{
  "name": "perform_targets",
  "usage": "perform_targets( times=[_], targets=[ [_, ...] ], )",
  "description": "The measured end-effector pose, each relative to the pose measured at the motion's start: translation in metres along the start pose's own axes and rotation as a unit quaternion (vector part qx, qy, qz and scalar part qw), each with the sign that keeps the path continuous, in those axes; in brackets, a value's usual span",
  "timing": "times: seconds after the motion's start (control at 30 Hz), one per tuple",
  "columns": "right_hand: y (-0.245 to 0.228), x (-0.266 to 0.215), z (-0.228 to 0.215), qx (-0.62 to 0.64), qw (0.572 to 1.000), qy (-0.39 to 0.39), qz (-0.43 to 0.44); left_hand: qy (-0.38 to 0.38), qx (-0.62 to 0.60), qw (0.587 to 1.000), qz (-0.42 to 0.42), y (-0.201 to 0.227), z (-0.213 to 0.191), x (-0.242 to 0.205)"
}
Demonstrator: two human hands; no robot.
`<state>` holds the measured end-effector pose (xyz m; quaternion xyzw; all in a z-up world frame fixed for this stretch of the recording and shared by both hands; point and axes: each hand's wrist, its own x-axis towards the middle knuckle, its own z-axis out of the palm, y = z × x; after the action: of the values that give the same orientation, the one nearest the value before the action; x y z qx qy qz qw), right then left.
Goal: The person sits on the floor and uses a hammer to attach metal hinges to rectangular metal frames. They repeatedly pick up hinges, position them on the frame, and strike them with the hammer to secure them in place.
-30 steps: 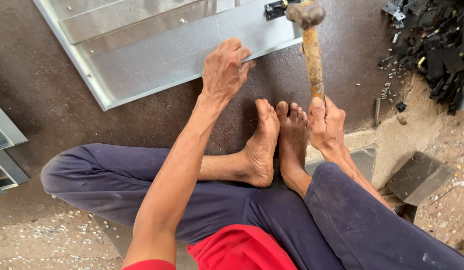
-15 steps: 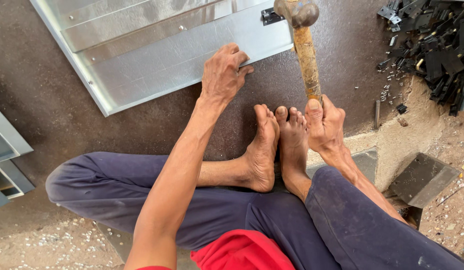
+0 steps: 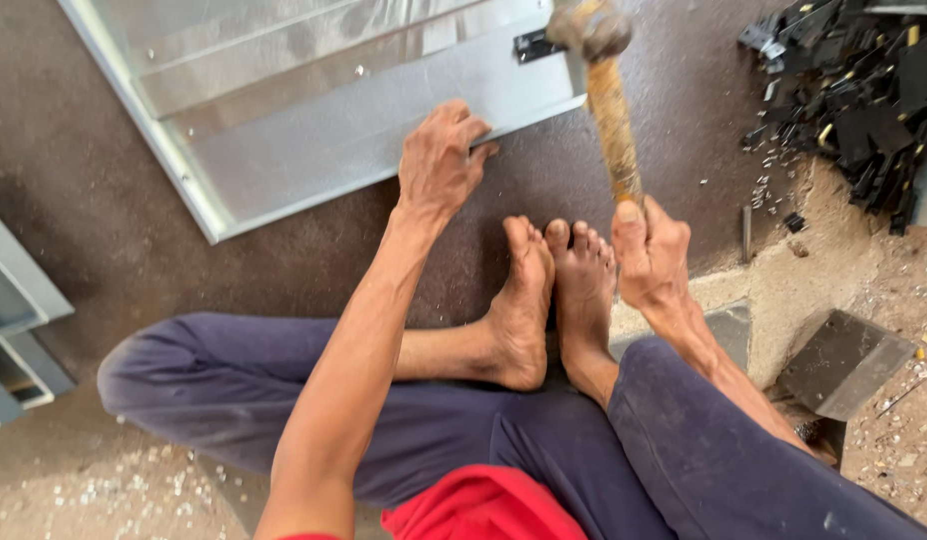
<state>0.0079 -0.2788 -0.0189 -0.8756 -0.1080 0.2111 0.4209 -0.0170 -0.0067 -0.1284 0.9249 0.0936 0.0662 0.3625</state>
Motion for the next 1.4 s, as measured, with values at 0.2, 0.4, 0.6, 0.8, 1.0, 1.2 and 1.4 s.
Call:
perform_targets(
  times=[0.2,0.4,0.6,0.8,1.0,1.2,1.4],
  targets=[
    [-0.01,-0.007,0.001,-0.031,0.999,-0.002,-0.037,0.007,-0.004,1.0,-0.006,0.01,-0.014,-0.005],
    [-0.008,-0.001,0.007,-0.011,1.0,-0.01,-0.012,-0.017,-0.02,0.999,-0.023,0.006,-0.012,0.0],
    [-0.012,-0.003,0.007,-0.043,0.998,-0.025,0.037,-0.045,-0.021,0.998,-0.03,0.014,-0.025,0.009],
    [0.004,-0.012,-0.002,-0.027,0.999,0.024,0.004,0.083,-0.168,0.982,-0.027,-0.003,-0.024,0.106],
    [-0.005,-0.003,0.006,-0.016,0.999,0.011,0.04,0.007,-0.175,0.977,-0.121,-0.025,-0.006,0.142],
    [-0.014,0.003,-0.013,0.051,0.988,0.068,-0.127,0.017,-0.007,0.997,-0.081,-0.022,0.004,0.151],
    [-0.004,-0.002,0.014,-0.059,0.984,0.027,-0.166,0.034,0.052,0.996,-0.06,-0.018,0.018,0.156]
  ],
)
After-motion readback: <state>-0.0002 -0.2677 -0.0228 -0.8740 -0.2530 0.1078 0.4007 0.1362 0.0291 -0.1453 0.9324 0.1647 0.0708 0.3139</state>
